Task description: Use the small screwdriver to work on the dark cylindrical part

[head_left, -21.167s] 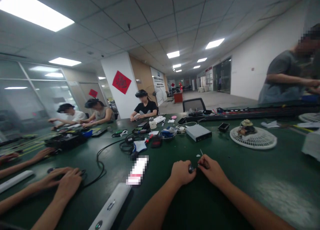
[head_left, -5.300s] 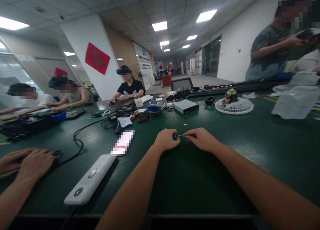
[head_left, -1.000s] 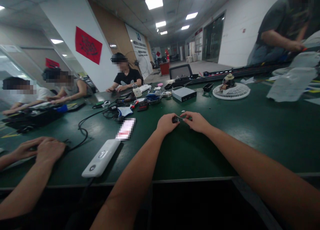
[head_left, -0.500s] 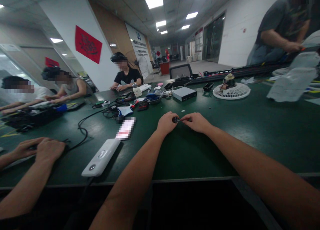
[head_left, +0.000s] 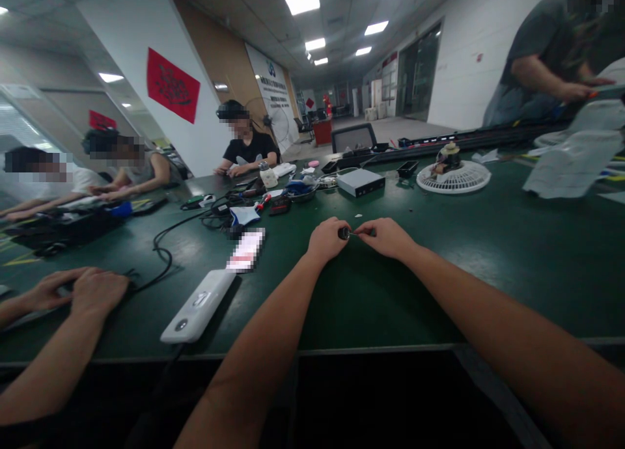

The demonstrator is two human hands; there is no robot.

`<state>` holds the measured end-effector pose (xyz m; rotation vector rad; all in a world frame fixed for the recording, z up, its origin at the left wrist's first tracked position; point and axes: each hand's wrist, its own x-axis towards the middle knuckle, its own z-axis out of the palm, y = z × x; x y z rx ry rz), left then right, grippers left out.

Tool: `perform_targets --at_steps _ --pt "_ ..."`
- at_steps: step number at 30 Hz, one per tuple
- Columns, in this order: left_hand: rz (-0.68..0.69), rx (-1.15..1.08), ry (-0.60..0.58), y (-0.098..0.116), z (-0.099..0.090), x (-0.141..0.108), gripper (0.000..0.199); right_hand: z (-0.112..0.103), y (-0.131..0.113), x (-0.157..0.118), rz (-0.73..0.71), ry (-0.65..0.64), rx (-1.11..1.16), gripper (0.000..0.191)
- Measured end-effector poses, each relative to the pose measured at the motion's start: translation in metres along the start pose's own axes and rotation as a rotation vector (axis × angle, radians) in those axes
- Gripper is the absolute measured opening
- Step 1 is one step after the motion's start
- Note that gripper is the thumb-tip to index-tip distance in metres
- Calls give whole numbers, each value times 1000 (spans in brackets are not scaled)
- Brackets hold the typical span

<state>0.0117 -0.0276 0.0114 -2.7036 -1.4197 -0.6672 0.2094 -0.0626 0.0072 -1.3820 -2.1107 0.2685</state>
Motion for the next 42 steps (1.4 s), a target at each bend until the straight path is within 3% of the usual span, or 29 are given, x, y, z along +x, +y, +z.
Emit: perform_targets --at_steps 5,14,19,24,30,35,42 --pt "-24 -4 -13 -1 -1 0 18 1 -6 -2 -55 -26 51 25" --pt "0 -5 -16 -1 1 0 19 -4 -4 -1 18 7 -38 25" --pt "13 -14 -5 -3 1 0 18 -2 -8 -3 -51 -31 35 24" --pt "-12 -6 10 -2 0 0 19 -1 -5 -1 -33 41 19 26" --pt "0 -3 -17 -2 2 0 20 -3 -4 -1 -3 -31 -15 22" --pt "-6 -7 23 -4 1 1 19 -2 -9 -2 -36 -15 30 25" --pt "-5 17 -23 -2 1 1 19 -1 -11 -4 -36 -14 68 25"
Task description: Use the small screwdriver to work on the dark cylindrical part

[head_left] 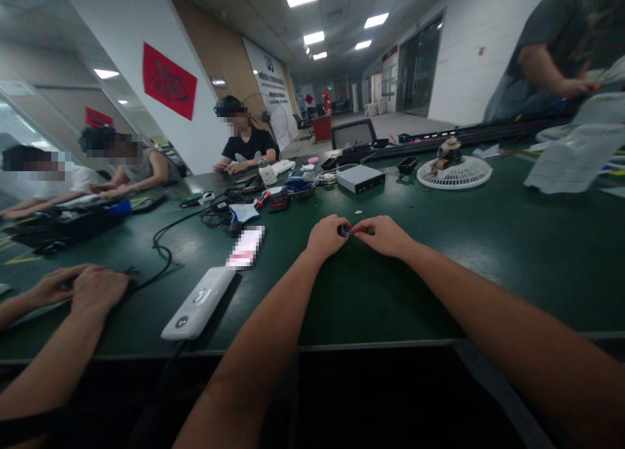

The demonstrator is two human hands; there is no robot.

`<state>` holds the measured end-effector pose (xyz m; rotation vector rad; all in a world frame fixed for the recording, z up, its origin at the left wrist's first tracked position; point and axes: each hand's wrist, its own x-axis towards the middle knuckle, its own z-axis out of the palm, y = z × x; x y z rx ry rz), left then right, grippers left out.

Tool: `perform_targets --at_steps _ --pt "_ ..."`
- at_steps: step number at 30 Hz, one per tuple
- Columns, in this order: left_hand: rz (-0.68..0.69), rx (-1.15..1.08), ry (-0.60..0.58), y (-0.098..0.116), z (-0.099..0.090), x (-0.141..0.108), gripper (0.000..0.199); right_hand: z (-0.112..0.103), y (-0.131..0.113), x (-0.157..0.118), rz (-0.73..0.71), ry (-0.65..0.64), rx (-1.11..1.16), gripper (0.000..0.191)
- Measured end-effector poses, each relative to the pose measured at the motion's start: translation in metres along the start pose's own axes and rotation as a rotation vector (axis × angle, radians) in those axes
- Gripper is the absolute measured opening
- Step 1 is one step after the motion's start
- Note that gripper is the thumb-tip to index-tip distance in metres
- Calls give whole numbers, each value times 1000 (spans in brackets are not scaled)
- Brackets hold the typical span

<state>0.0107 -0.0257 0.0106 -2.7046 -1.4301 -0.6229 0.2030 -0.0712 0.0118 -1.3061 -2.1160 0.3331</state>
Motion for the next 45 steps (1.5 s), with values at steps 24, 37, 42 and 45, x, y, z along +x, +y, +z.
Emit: perform_targets --at_steps 24,37,42,45 --pt "37 -7 -4 0 3 0 19 -1 5 3 38 -43 -73 23" --pt "43 0 0 -2 3 1 19 -6 -2 1 53 -18 -118 25" --pt "45 3 -31 1 0 0 20 -8 -6 1 97 -63 -199 25" --pt "34 11 -32 3 -2 0 21 -8 -7 0 49 -65 -126 25"
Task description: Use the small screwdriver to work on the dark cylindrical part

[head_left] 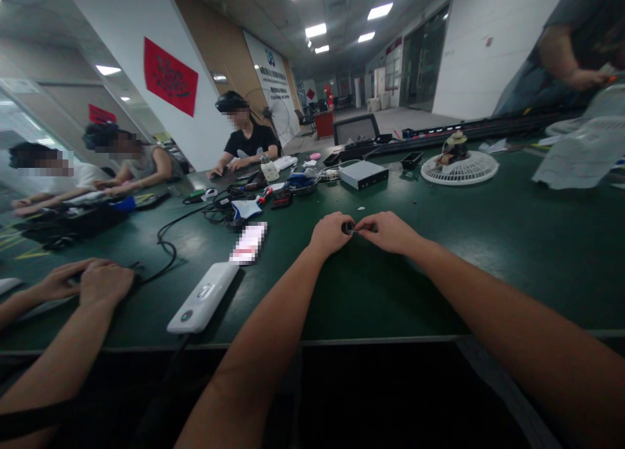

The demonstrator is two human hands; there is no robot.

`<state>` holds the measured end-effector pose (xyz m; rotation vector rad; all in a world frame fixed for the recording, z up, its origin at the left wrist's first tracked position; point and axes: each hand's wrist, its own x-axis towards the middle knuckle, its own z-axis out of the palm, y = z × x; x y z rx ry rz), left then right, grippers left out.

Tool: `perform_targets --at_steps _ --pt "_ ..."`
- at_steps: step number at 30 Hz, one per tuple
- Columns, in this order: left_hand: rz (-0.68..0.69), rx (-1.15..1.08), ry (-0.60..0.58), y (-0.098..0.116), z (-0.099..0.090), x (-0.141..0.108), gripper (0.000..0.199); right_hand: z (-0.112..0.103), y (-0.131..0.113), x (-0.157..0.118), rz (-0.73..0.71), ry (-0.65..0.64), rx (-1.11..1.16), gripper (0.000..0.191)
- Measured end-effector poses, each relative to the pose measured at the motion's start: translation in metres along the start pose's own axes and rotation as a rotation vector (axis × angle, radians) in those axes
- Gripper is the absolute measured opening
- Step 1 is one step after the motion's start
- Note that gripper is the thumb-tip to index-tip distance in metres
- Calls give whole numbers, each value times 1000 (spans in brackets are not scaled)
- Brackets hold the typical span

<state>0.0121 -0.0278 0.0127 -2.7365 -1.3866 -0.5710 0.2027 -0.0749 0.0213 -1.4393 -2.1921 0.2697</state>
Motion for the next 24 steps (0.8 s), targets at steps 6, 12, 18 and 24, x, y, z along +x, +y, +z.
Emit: perform_targets --at_steps 6,12,18,24 --pt "-3 18 -13 1 0 0 23 -2 0 0 77 36 -122 26" --pt "7 47 13 3 -3 -1 23 -1 1 -1 30 75 -19 26" --pt "11 61 -17 4 -3 -2 22 1 3 0 31 -3 6 22" --pt "0 87 -22 4 -6 -2 26 2 5 0 78 50 -5 23"
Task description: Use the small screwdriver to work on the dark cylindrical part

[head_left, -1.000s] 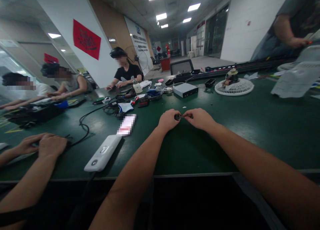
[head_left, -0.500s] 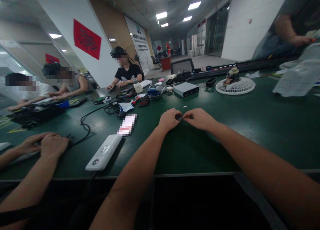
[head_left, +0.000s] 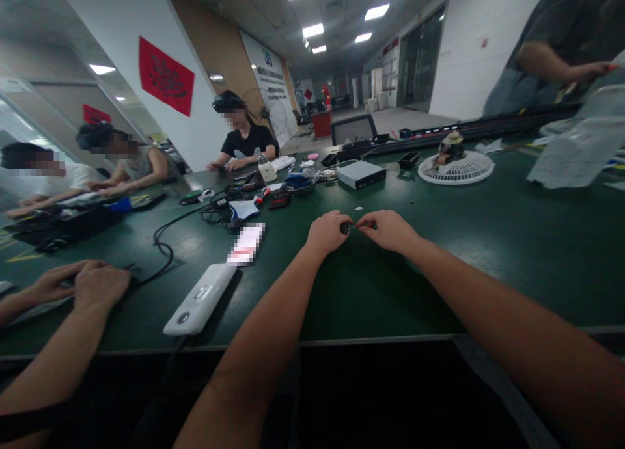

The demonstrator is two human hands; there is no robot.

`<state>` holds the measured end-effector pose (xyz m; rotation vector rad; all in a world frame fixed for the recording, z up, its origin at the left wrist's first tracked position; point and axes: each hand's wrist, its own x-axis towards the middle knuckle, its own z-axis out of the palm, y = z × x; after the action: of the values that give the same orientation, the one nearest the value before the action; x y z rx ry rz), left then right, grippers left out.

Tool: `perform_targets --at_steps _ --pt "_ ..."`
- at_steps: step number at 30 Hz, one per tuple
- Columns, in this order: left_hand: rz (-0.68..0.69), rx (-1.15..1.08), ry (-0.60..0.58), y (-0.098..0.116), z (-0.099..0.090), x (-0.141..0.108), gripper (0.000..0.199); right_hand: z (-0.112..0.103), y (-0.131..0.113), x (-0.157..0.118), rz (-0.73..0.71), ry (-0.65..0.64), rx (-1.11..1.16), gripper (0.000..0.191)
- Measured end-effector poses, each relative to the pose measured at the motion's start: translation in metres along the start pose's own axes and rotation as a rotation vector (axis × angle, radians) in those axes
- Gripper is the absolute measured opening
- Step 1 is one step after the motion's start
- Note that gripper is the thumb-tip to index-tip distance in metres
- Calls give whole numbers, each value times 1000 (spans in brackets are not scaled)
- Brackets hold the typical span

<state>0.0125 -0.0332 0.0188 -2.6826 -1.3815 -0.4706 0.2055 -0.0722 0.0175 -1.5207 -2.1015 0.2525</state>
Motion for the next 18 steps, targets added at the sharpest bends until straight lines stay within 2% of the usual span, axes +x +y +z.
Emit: perform_targets --at_steps 4,6,9,15,18 --pt "14 9 -26 2 -1 0 25 3 1 0 -47 -74 112 22" --pt "13 9 -10 2 -1 0 25 4 2 0 -45 -42 136 23" --pt "16 8 5 2 0 1 25 4 2 1 4 7 48 22" --pt "-3 4 -31 5 2 0 25 4 -1 0 34 -115 -38 22" --pt "-31 -29 1 5 3 1 24 3 -1 0 54 -66 -81 22"
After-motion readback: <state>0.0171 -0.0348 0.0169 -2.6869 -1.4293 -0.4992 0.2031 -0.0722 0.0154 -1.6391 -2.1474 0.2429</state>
